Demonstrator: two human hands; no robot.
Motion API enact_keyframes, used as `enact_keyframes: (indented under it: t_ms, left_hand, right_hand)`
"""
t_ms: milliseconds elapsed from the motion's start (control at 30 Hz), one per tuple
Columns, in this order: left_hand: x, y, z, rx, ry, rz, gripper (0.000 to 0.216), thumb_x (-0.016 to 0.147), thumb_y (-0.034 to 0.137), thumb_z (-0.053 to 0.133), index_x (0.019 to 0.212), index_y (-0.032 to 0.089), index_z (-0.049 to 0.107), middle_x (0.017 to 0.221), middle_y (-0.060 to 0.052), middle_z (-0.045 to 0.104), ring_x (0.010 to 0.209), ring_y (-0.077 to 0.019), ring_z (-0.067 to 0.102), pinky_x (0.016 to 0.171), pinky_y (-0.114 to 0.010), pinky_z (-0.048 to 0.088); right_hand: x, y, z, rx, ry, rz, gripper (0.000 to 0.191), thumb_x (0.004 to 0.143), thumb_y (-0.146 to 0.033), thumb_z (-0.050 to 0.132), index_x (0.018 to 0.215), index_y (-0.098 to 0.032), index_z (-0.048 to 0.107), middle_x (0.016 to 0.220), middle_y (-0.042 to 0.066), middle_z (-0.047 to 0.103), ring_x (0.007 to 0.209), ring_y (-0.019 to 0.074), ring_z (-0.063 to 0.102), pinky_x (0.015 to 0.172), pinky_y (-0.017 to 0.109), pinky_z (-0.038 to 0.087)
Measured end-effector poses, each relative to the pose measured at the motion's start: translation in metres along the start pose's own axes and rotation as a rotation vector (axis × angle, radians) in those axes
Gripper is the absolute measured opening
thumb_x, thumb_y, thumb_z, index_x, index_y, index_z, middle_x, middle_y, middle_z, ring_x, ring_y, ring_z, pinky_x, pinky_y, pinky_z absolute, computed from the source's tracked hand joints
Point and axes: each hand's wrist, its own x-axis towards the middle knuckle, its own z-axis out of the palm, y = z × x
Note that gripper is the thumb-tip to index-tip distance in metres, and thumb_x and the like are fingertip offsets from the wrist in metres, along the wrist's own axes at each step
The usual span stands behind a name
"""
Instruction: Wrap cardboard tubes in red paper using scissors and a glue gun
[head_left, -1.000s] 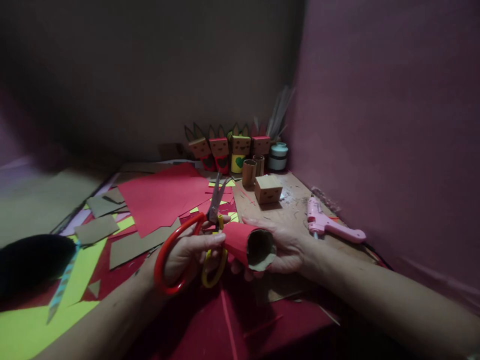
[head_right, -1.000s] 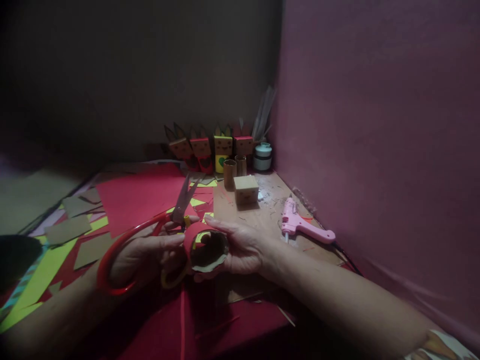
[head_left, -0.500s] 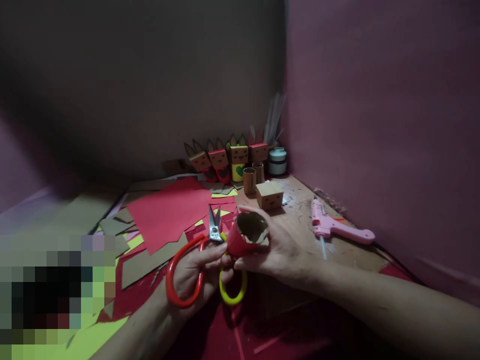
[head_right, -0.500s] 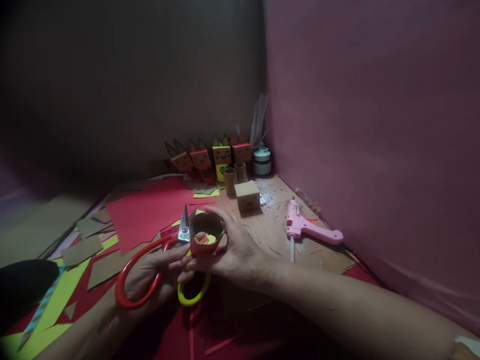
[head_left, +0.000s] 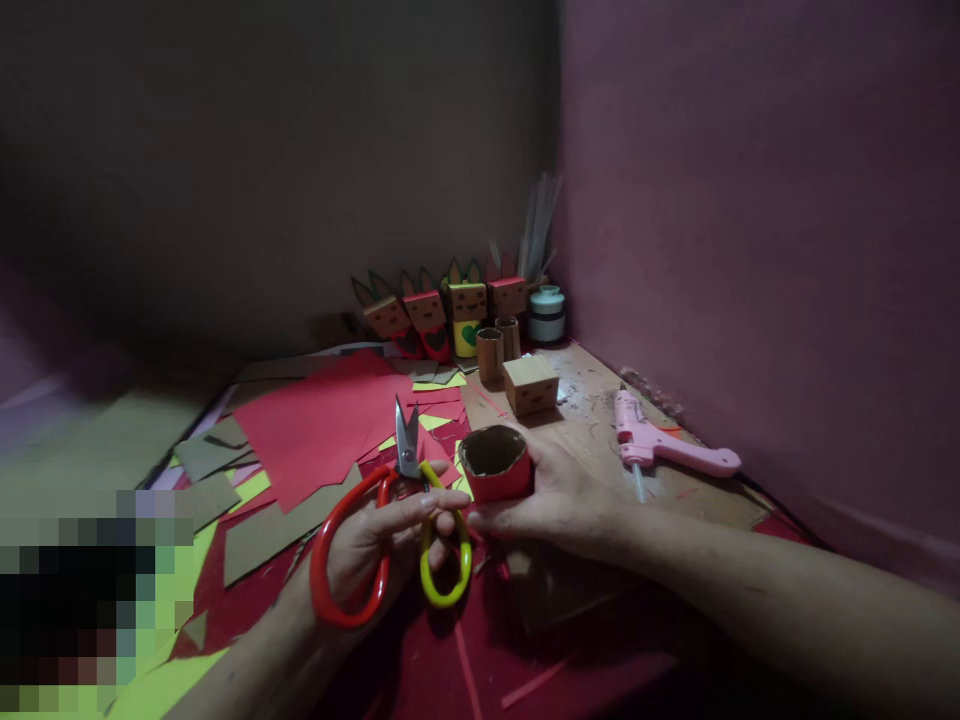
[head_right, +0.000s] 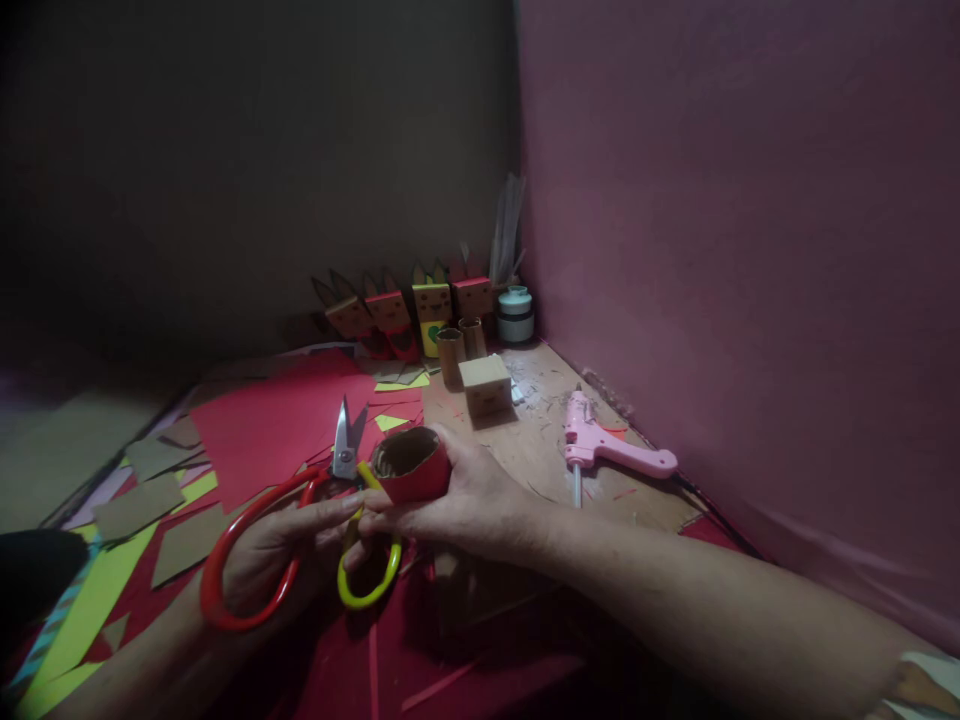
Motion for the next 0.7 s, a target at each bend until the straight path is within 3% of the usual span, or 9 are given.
enact_keyframes:
  t_ms: [167, 500, 567, 700]
  left_hand:
    - [-0.001, 0.002, -0.003, 0.023, 0.005, -0.01, 0.023, 0.067, 0.029, 0.081, 0.075, 0.008, 0.076, 0.064, -0.007, 0.066, 0.05, -0.0122, 0.059, 0.056, -0.023, 0.05]
    - [-0.01, 0.002, -0.002, 0.103, 0.008, -0.005, 0.023, 0.072, 0.036, 0.077, 0.078, 0.014, 0.071, 0.061, -0.003, 0.058, 0.05, -0.0119, 0.053, 0.046, -0.022, 0.045]
    - [-0.016, 0.005, -0.002, 0.25, 0.023, 0.107, 0.022, 0.078, 0.039, 0.072, 0.081, 0.017, 0.07, 0.065, -0.004, 0.059, 0.054, -0.0134, 0.054, 0.049, -0.023, 0.046]
    - [-0.024, 0.014, -0.009, 0.766, 0.093, 0.446, 0.021, 0.08, 0.037, 0.07, 0.095, 0.023, 0.073, 0.076, -0.006, 0.067, 0.065, -0.0173, 0.06, 0.056, -0.024, 0.049]
  right_hand:
    - [0.002, -0.002, -0.003, -0.038, 0.038, -0.017, 0.03, 0.057, -0.012, 0.081, 0.073, -0.02, 0.057, 0.07, -0.004, 0.057, 0.068, 0.0142, 0.054, 0.07, 0.033, 0.051]
    - [0.002, 0.0, -0.005, -0.017, 0.044, 0.003, 0.037, 0.055, -0.016, 0.084, 0.086, -0.019, 0.064, 0.084, 0.001, 0.065, 0.08, 0.0183, 0.058, 0.077, 0.036, 0.05]
    - [0.001, 0.0, -0.007, -0.001, 0.025, 0.019, 0.037, 0.058, -0.018, 0.084, 0.089, -0.019, 0.064, 0.085, 0.0, 0.065, 0.079, 0.0174, 0.058, 0.077, 0.034, 0.049]
    - [0.002, 0.003, -0.014, 0.065, -0.034, 0.08, 0.035, 0.06, -0.02, 0.084, 0.088, -0.02, 0.063, 0.076, -0.001, 0.063, 0.068, 0.0136, 0.055, 0.068, 0.029, 0.047]
